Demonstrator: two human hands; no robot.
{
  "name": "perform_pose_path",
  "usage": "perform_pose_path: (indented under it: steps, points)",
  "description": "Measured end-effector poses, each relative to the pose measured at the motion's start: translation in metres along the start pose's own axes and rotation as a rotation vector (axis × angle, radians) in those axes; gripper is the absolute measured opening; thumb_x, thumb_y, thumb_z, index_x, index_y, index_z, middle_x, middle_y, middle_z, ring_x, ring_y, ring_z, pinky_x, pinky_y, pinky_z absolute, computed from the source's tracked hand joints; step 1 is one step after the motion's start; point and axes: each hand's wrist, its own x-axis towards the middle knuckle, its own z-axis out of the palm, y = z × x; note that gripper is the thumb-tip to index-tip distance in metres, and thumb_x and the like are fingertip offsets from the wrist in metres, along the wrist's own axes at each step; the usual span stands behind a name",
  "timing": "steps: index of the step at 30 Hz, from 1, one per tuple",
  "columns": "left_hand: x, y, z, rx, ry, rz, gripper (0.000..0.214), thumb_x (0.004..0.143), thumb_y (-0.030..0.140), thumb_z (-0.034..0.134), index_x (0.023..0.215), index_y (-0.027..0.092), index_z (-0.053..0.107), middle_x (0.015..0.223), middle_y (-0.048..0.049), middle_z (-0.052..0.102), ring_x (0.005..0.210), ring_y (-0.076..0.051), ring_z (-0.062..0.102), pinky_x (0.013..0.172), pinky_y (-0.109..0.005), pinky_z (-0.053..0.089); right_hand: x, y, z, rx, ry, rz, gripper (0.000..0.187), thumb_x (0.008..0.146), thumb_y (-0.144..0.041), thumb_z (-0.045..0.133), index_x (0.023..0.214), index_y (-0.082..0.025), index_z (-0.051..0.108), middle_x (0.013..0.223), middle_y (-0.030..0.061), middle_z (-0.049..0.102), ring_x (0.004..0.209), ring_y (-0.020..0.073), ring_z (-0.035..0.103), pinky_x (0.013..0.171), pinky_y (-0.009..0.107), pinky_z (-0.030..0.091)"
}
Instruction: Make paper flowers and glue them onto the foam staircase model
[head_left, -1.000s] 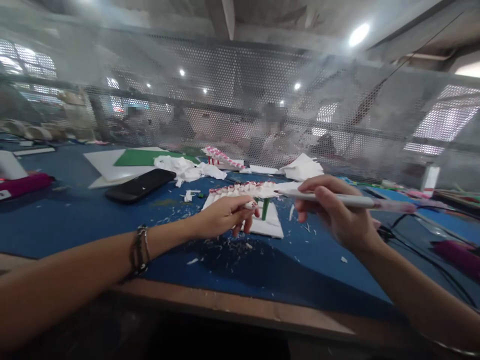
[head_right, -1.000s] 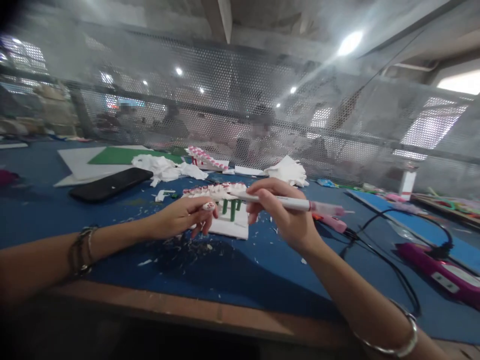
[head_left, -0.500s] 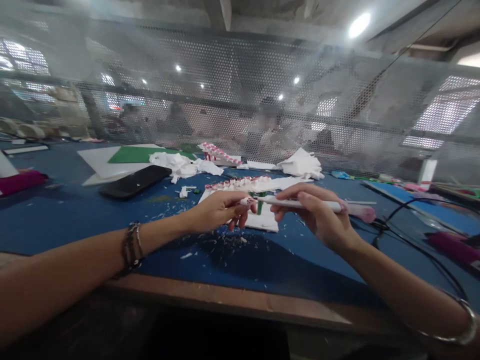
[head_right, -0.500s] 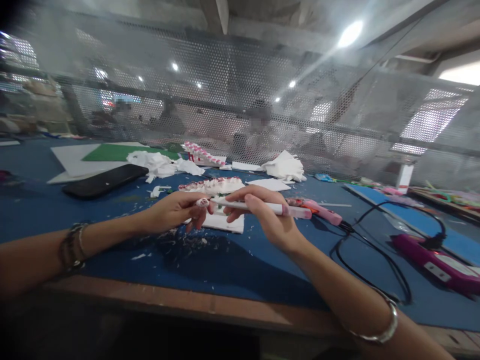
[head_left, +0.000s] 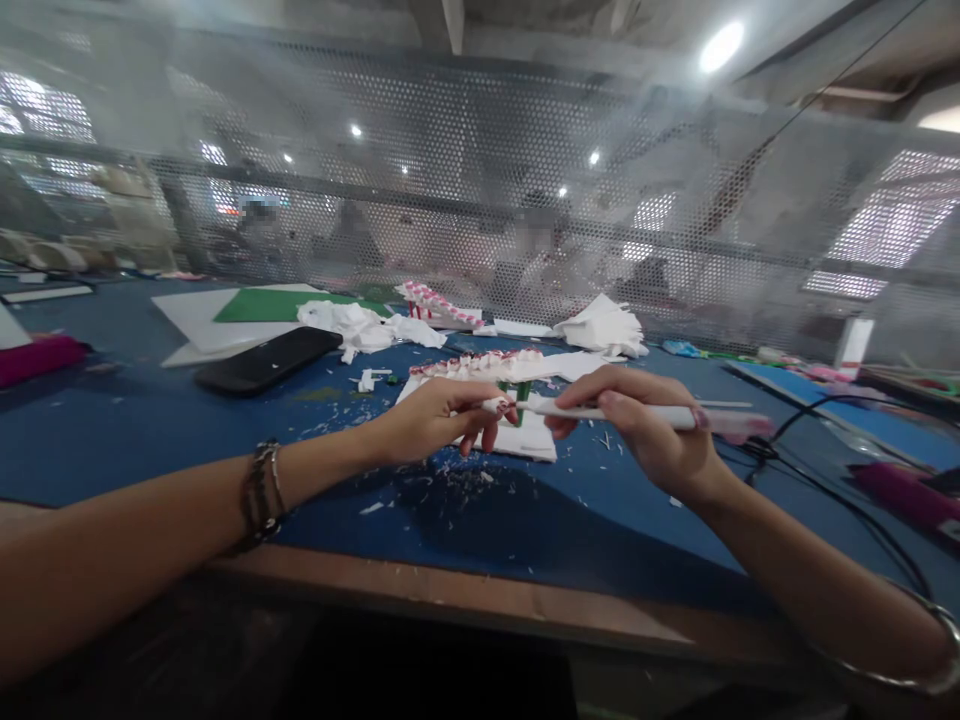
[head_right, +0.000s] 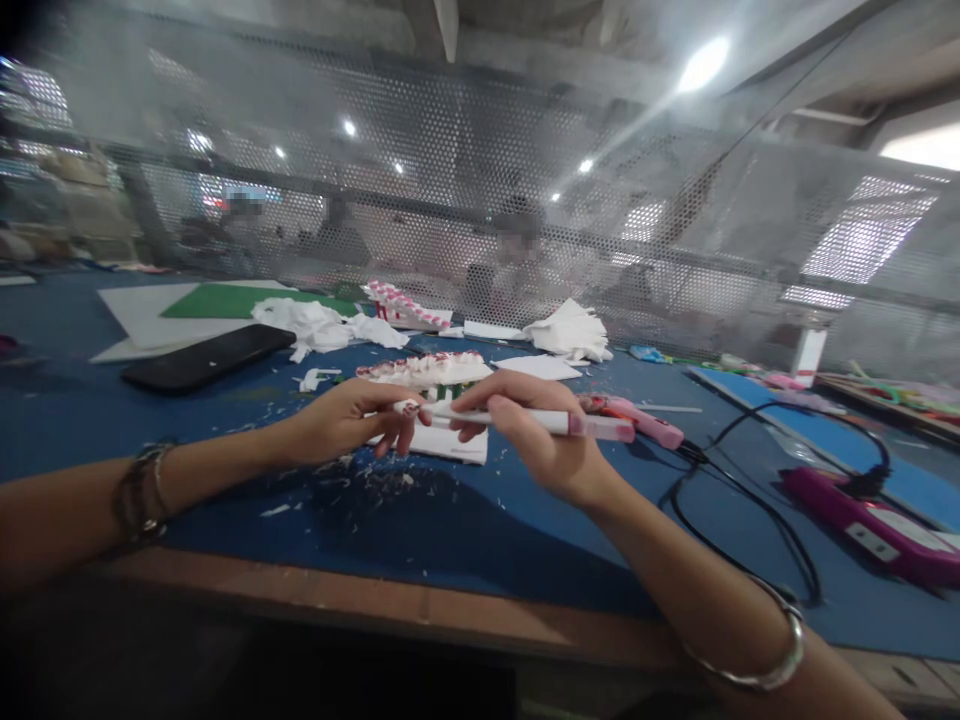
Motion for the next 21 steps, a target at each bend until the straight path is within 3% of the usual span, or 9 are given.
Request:
perform_pose_path:
  steps: [11, 21]
  points:
    - [0.0, 0.0, 0.0, 0.049, 0.068, -0.001, 0.021, 0.083, 0.023, 0.043, 0.077, 0.012, 0.061, 0.064, -0.0016, 0.064, 0.043, -0.004, 0.052, 0.045, -0.013, 0.041, 0.001, -0.001, -0.001, -0.044, -0.033, -0.031, 0.023, 0.082, -0.024, 0.04, 0.083, -0.016, 0.061, 0.071, 0.0026, 0.065, 0.067, 0.0129, 0.062, 0.06, 0.026, 0.048]
    - [0.0, -0.001, -0.002, 0.097, 0.077, -0.003, 0.019, 0.082, 0.02, 0.044, 0.079, 0.012, 0.061, 0.064, -0.0018, 0.066, 0.042, -0.004, 0.052, 0.047, -0.014, 0.043, 0.001, -0.009, 0.003, -0.333, -0.078, -0.086, 0.024, 0.08, -0.019, 0.039, 0.083, -0.017, 0.063, 0.079, 0.0012, 0.068, 0.071, 0.0101, 0.061, 0.063, 0.02, 0.047]
